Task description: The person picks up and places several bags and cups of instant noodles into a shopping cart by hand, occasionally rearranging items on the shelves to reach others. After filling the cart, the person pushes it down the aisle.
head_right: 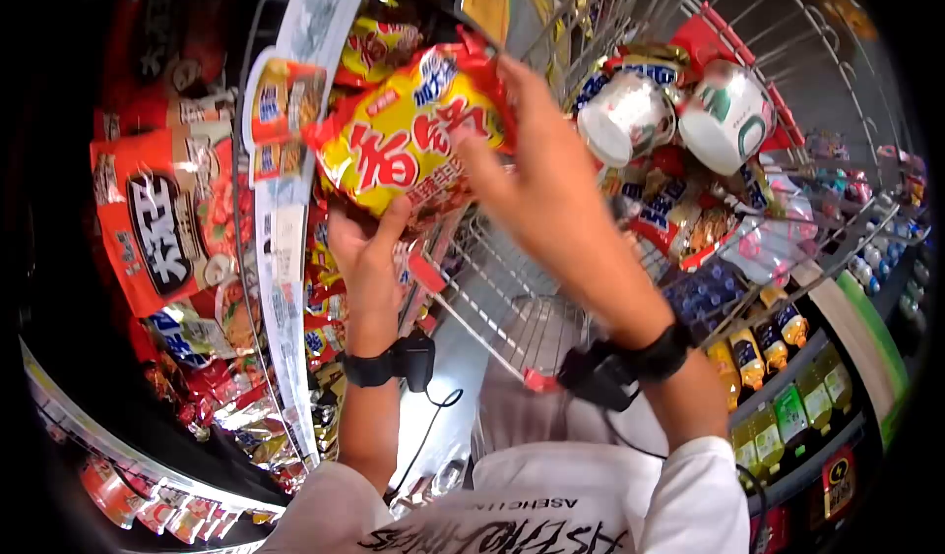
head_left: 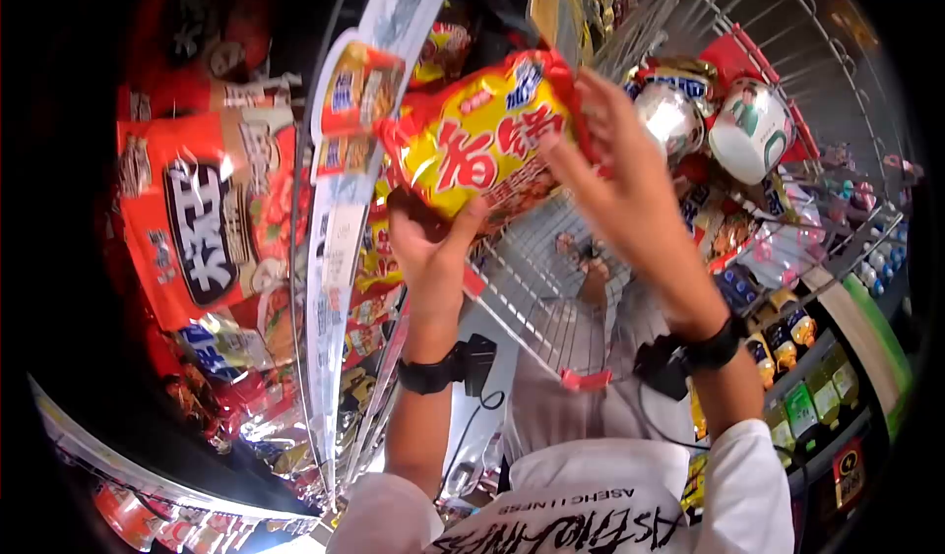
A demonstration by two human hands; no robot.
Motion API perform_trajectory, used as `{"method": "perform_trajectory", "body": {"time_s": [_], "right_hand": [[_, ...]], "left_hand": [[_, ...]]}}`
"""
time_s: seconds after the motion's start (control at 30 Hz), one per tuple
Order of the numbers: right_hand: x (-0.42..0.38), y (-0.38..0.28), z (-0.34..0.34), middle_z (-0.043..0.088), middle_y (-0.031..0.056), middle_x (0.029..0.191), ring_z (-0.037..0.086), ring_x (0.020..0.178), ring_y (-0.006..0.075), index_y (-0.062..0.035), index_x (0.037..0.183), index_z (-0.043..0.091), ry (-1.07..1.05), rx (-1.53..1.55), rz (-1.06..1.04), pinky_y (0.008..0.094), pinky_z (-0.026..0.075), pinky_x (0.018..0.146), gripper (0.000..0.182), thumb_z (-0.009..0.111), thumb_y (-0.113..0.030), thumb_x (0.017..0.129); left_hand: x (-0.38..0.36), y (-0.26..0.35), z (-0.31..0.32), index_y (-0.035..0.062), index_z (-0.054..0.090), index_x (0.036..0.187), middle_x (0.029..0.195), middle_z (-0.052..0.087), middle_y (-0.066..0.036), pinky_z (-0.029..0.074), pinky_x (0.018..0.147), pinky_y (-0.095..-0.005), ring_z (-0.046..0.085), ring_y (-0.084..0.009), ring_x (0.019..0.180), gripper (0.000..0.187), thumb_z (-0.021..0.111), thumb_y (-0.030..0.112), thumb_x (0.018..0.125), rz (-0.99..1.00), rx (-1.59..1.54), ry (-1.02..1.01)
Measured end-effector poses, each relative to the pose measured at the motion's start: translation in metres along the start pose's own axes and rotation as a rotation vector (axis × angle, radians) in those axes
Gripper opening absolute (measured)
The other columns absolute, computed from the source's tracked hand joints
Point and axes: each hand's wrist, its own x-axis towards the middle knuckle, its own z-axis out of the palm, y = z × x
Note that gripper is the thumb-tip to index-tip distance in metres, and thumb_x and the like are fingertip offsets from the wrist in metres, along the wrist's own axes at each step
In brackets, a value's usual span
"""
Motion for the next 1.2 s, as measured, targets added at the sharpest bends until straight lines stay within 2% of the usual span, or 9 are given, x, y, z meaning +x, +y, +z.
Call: {"method": "perform_trajectory", "body": {"time_s": [0.07, 0.3, 0.4, 0.57, 0.73, 0.83, 0.9, 1.07, 1.2], "right_hand": [[0.013, 0.002, 0.010, 0.047, 0.0214, 0.129, 0.048, 0.119, 0.0255, 0.0048, 0.134, 0.032, -0.035, -0.062, 0.053, 0.0338, 0.041, 0.097, 0.063, 0.066, -0.012, 0.084], [0.039, 0.023, 0.043, 0.033, 0.0344, 0.133, 0.035, 0.126, 0.0453, 0.0126, 0.137, 0.019, 0.022, -0.219, -0.200, 0.0405, 0.030, 0.107, 0.077, 0.063, 0.000, 0.074], [0.038, 0.014, 0.042, 0.018, 0.0358, 0.140, 0.023, 0.128, 0.0528, 0.0075, 0.141, 0.012, -0.057, -0.274, -0.184, 0.0516, 0.024, 0.107, 0.090, 0.062, 0.005, 0.067], [0.049, 0.018, 0.072, 0.015, 0.0355, 0.143, 0.024, 0.127, 0.0541, -0.0004, 0.143, 0.014, -0.110, -0.261, -0.081, 0.0515, 0.025, 0.107, 0.093, 0.062, 0.006, 0.065], [0.084, 0.021, 0.081, 0.021, 0.0323, 0.140, 0.038, 0.116, 0.0504, -0.0044, 0.140, 0.022, -0.078, -0.378, -0.177, 0.0473, 0.040, 0.097, 0.088, 0.062, 0.008, 0.063], [0.097, 0.038, 0.088, 0.028, 0.0308, 0.135, 0.043, 0.112, 0.0494, -0.0039, 0.136, 0.026, -0.168, -0.445, -0.078, 0.0471, 0.047, 0.089, 0.082, 0.065, 0.004, 0.064], [0.105, 0.049, 0.094, 0.032, 0.0295, 0.131, 0.044, 0.112, 0.0486, -0.0039, 0.136, 0.024, -0.123, -0.498, 0.009, 0.0459, 0.050, 0.085, 0.082, 0.067, 0.000, 0.066], [0.107, 0.057, 0.086, 0.044, 0.0231, 0.118, 0.053, 0.101, 0.0439, -0.0063, 0.134, 0.027, -0.231, -0.592, 0.034, 0.0418, 0.053, 0.073, 0.079, 0.069, -0.007, 0.067], [0.109, 0.070, 0.111, 0.047, 0.0177, 0.119, 0.056, 0.097, 0.0378, -0.0212, 0.135, 0.031, -0.147, -0.817, 0.018, 0.0515, 0.047, 0.075, 0.064, 0.059, -0.018, 0.078]], "left_hand": [[0.014, -0.006, 0.001, -0.0022, 0.043, 0.117, 0.112, 0.056, -0.010, 0.046, 0.087, -0.0291, 0.057, -0.0155, 0.099, 0.049, 0.070, -0.006, 0.076, 0.045, 0.071, 0.022], [0.036, -0.020, 0.004, -0.0036, 0.044, 0.121, 0.112, 0.058, -0.011, 0.045, 0.088, -0.0295, 0.057, -0.0161, 0.099, 0.051, 0.069, -0.004, 0.077, 0.067, 0.142, 0.118], [0.039, -0.024, 0.014, -0.0037, 0.047, 0.118, 0.110, 0.059, -0.010, 0.045, 0.088, -0.0299, 0.057, -0.0161, 0.099, 0.046, 0.067, -0.005, 0.077, 0.084, 0.102, 0.182], [0.063, -0.040, 0.014, -0.0053, 0.048, 0.122, 0.115, 0.059, -0.013, 0.046, 0.090, -0.0331, 0.059, -0.0203, 0.101, 0.045, 0.063, -0.002, 0.080, 0.129, 0.182, 0.228], [0.103, -0.041, 0.007, -0.0053, 0.046, 0.125, 0.123, 0.055, -0.014, 0.044, 0.093, -0.0332, 0.055, -0.0207, 0.110, 0.047, 0.061, 0.004, 0.082, -0.150, -0.535, 0.075], [0.127, -0.057, -0.007, -0.0044, 0.050, 0.116, 0.107, 0.063, -0.012, 0.047, 0.080, -0.0298, 0.060, -0.0193, 0.091, 0.037, 0.060, 0.019, 0.089, 0.221, 0.405, 0.083], [0.133, -0.058, -0.021, -0.0032, 0.051, 0.107, 0.102, 0.064, -0.011, 0.052, 0.071, -0.0297, 0.063, -0.0151, 0.087, 0.028, 0.059, 0.017, 0.091, 0.090, 0.693, 0.112], [0.122, -0.041, -0.019, -0.0012, 0.057, 0.076, 0.063, 0.062, -0.008, 0.047, 0.048, -0.0292, 0.061, -0.0126, 0.054, 0.037, 0.061, 0.033, 0.089, 0.081, 1.074, 0.200], [0.118, -0.025, 0.000, -0.0008, 0.055, 0.060, 0.046, 0.054, -0.008, 0.041, 0.044, -0.0300, 0.054, -0.0166, 0.041, 0.049, 0.062, 0.041, 0.087, 0.086, 1.298, 0.291]]}}
